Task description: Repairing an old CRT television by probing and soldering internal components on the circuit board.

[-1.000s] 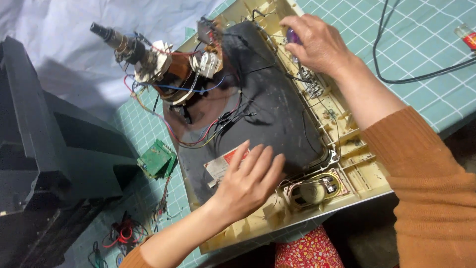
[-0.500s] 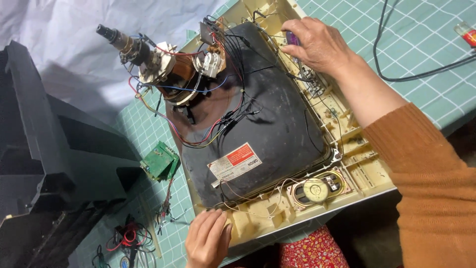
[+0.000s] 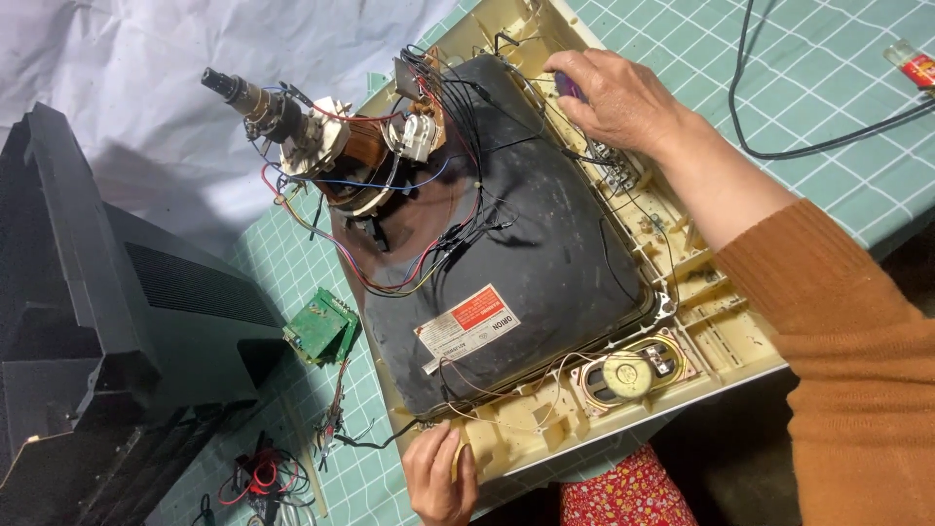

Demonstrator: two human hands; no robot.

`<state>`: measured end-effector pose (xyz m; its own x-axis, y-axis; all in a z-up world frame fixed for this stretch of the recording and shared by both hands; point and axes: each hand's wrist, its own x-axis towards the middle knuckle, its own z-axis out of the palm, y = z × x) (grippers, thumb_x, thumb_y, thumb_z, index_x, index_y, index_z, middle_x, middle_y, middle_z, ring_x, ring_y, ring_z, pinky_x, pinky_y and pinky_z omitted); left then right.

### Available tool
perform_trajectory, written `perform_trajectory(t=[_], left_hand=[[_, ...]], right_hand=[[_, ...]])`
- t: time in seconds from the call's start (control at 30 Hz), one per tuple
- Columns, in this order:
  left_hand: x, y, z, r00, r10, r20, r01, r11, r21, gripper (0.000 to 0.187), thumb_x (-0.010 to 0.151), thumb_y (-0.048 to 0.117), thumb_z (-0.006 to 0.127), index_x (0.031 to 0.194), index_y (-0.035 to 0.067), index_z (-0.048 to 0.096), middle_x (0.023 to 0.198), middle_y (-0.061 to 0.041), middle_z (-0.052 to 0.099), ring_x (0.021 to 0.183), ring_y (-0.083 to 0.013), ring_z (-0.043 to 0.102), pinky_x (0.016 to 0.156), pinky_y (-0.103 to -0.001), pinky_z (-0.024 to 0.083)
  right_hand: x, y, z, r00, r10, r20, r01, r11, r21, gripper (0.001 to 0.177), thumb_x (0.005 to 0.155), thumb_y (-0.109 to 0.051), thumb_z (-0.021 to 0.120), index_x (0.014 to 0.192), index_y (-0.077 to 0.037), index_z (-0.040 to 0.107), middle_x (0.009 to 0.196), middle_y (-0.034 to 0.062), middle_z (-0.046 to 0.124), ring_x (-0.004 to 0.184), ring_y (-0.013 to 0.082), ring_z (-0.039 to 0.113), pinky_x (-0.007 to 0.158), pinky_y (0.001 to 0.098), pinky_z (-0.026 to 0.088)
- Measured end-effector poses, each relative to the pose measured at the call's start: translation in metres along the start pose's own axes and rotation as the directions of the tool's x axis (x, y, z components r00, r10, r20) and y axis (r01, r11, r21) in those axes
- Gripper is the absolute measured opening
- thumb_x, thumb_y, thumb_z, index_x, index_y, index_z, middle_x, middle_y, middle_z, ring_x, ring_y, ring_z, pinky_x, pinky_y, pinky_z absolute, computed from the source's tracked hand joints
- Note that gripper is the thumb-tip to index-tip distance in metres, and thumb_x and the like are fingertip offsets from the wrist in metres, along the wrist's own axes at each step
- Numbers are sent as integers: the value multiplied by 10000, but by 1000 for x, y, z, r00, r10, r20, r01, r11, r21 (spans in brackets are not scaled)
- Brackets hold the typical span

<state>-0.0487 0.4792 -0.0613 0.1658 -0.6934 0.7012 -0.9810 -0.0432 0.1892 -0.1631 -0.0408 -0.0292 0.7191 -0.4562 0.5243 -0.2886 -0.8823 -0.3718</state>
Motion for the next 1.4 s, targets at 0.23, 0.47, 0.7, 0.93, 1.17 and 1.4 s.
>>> perform_trajectory(t=[0.23,0.47,0.7,0.93,1.17,1.4], left_hand=[[20,-17,-2,995,96,-15,-95,994,51,249,929,103,705,1165,31,678,1172,-190,702,1088,-293,677,958,-431,605],[38,-11,3,996,93,-14,-92,994,56,234,936,97,705,1159,29,685,1164,-201,690,1067,-321,677,929,-455,606],[54,-3,9,993,121,15,-121,992,39,245,938,89,698,1176,36,678,1171,-195,687,1068,-329,681,965,-474,593],[115,9,3,959,273,75,-276,960,40,276,951,125,719,1216,71,662,1200,-181,685,1063,-312,686,982,-467,587],[237,53,30,799,556,230,-540,831,-133,278,1020,106,689,1283,43,626,1244,-224,633,1051,-345,683,934,-487,595],[343,44,143,724,612,318,-690,630,357,378,862,57,647,1237,66,596,957,-69,572,747,-230,542,688,-350,459]], right_hand=[[1,6,9,996,-47,-78,38,992,-123,547,924,-260,858,1348,-99,553,954,152,585,774,294,629,605,457,630],[2,13,11,999,27,-34,-24,998,66,407,953,-82,642,1331,21,530,968,214,624,780,337,646,654,420,608],[1,-5,-7,986,163,41,-164,986,32,617,939,-164,793,1457,-95,464,1043,229,578,784,335,601,643,454,594],[7,-33,-36,914,318,252,-375,899,226,793,962,0,638,1598,-171,198,890,162,461,608,230,448,534,397,457],[3,8,3,924,289,251,-343,915,212,416,954,-152,695,1333,-76,542,851,81,557,646,197,565,595,322,529],[4,3,-1,954,221,203,-265,937,226,242,976,-116,680,1189,-34,600,865,91,616,739,241,608,679,380,542]])
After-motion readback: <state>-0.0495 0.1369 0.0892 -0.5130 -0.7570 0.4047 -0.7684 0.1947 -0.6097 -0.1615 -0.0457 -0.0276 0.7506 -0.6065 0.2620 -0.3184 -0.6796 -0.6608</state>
